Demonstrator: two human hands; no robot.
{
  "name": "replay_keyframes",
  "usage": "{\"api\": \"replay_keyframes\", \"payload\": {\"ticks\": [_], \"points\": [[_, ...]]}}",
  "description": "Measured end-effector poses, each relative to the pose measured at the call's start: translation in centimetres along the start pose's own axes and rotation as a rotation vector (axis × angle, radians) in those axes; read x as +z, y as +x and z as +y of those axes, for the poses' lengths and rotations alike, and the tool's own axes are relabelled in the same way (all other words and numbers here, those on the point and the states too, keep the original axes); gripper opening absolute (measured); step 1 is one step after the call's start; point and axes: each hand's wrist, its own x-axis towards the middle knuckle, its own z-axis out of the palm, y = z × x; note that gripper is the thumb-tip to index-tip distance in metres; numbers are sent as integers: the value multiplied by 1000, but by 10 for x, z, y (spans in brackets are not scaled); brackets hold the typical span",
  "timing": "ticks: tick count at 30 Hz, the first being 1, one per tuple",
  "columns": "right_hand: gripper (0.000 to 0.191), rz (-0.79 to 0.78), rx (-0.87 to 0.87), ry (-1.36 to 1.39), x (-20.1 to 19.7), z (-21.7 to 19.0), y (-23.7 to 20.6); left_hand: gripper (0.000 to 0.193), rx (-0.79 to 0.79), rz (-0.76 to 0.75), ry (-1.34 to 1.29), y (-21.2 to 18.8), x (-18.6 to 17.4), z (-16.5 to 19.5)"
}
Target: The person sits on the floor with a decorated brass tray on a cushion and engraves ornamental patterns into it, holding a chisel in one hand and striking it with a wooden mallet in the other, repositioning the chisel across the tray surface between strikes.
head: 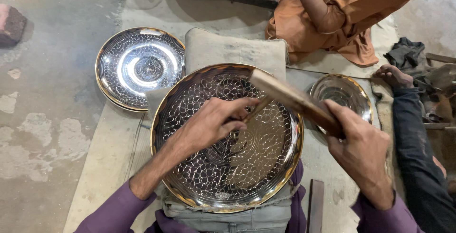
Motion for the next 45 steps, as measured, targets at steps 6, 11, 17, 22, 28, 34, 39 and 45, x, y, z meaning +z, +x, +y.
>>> {"api": "replay_keyframes", "payload": {"ticks": [6, 11, 17, 22, 28, 34, 39, 45], "points": [[70, 95, -87, 40, -1, 5, -15, 55, -20, -11, -37, 5, -17, 6], [58, 132, -16, 87, 19, 11, -33, 58, 88, -115, 26, 14, -24, 2], [53, 199, -68, 109, 50, 27, -57, 51, 240, -257, 119, 25, -21, -2], [46, 121, 91, 181, 77, 45, -67, 51, 174, -299, 236, 28, -19, 1], [43, 251, 41, 670, 86, 38, -82, 53, 151, -308, 259, 25, -18, 1], [51, 278, 131, 572, 75, 25, -76, 51, 49, -354, 263, 27, -16, 7], [59, 111, 172, 256, 63, 33, -68, 50, 179, -220, 180, 23, -22, 14], [53, 82, 22, 135, 52, 38, -50, 55, 110, -122, 230, 13, -19, 17]]}}
